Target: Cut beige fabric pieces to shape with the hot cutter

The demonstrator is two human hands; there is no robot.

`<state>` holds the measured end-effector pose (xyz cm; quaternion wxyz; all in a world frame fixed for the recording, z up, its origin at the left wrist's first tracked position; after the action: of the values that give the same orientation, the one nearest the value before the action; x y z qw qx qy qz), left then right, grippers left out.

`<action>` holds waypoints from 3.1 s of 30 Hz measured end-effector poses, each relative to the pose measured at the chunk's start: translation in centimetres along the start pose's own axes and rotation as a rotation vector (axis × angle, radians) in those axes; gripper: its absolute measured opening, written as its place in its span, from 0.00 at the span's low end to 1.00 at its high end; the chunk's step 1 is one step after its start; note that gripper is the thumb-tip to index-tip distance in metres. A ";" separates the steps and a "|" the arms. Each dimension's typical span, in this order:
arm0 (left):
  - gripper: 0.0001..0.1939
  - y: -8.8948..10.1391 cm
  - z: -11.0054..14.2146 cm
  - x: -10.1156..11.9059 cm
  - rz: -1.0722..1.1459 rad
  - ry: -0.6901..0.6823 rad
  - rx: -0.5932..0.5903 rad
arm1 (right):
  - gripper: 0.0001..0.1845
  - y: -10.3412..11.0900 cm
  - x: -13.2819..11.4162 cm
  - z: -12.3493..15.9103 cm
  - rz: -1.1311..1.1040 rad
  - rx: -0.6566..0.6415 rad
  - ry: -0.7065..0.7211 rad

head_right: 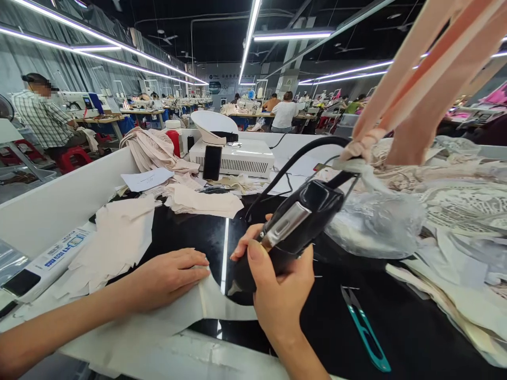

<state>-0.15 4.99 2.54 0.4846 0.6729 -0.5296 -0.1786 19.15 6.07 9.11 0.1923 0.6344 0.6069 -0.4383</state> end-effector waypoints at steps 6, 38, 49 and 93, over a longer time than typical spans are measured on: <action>0.10 -0.3 -1.1 1.9 0.011 -0.042 -0.001 | 0.19 1.2 -0.5 0.6 0.047 0.013 0.013; 0.09 -2.1 -0.3 3.9 0.028 0.102 -0.013 | 0.20 -1.3 1.3 0.6 -0.014 -0.032 -0.009; 0.09 -2.1 -0.2 3.3 0.010 0.096 -0.009 | 0.19 -1.1 1.4 0.5 0.006 -0.022 -0.014; 0.11 -2.7 -0.5 4.4 0.015 0.033 0.014 | 0.20 0.4 0.3 1.2 0.048 -0.004 -0.007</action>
<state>3.33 1.19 1.66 0.4898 0.6751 -0.5279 -0.1602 19.11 5.30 8.10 0.2061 0.6469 0.5918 -0.4345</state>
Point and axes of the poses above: each hand's wrist, its own z-axis away from the middle knuckle, its own y-axis out of the back of the hand, x = y × z, the point moved 6 cm from there along -z, towards the middle knuckle, and after that the axes turned 8 degrees about z, right-handed, at the moved point
